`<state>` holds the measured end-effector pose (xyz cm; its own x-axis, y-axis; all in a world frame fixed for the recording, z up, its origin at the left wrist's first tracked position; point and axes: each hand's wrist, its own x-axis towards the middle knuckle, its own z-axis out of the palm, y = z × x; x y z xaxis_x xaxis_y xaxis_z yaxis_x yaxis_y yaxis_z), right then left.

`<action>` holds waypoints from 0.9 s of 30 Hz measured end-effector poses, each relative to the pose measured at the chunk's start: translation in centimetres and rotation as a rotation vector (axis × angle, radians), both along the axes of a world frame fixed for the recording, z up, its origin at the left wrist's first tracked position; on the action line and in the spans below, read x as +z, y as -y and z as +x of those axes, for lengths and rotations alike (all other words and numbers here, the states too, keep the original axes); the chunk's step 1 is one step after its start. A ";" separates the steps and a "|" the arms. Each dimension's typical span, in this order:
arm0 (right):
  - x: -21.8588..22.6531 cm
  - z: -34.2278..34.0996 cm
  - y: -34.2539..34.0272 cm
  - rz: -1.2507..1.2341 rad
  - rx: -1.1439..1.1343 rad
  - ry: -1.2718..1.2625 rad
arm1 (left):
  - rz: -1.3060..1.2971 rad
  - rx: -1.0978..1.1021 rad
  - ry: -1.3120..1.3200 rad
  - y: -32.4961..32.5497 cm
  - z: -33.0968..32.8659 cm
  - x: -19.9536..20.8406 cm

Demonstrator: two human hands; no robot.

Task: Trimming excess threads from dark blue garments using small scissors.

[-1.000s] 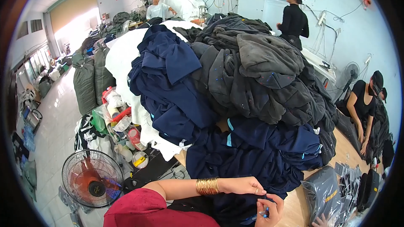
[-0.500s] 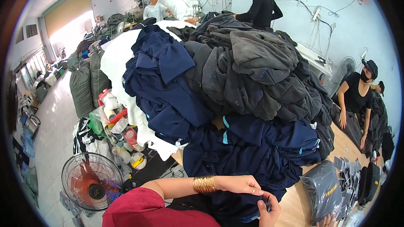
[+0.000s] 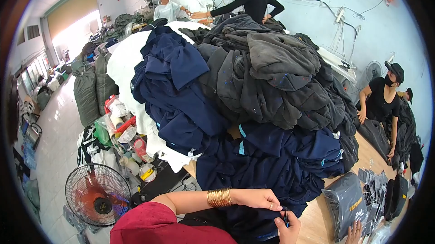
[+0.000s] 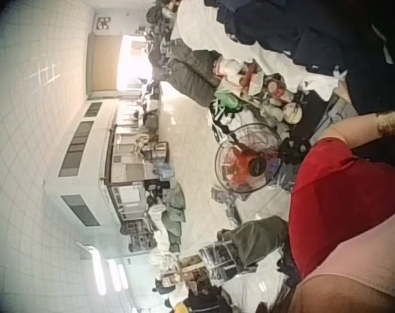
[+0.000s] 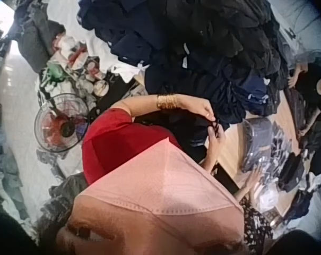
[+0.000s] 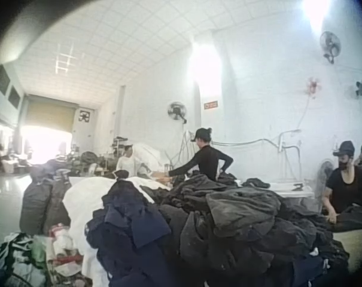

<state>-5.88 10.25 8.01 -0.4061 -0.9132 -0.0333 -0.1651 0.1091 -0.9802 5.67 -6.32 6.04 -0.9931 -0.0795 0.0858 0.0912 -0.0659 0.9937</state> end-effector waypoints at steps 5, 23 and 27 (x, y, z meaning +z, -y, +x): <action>0.1 -0.3 -0.2 0.054 -0.019 0.061 | 0.049 -0.013 -0.008 -0.2 0.4 0.8; 0.9 -0.8 -0.7 0.011 -0.084 0.112 | -0.086 -0.112 -0.013 0.1 -0.3 0.3; 1.1 -0.8 -0.9 0.036 -0.097 0.106 | -0.073 -0.116 -0.006 0.0 -0.4 0.1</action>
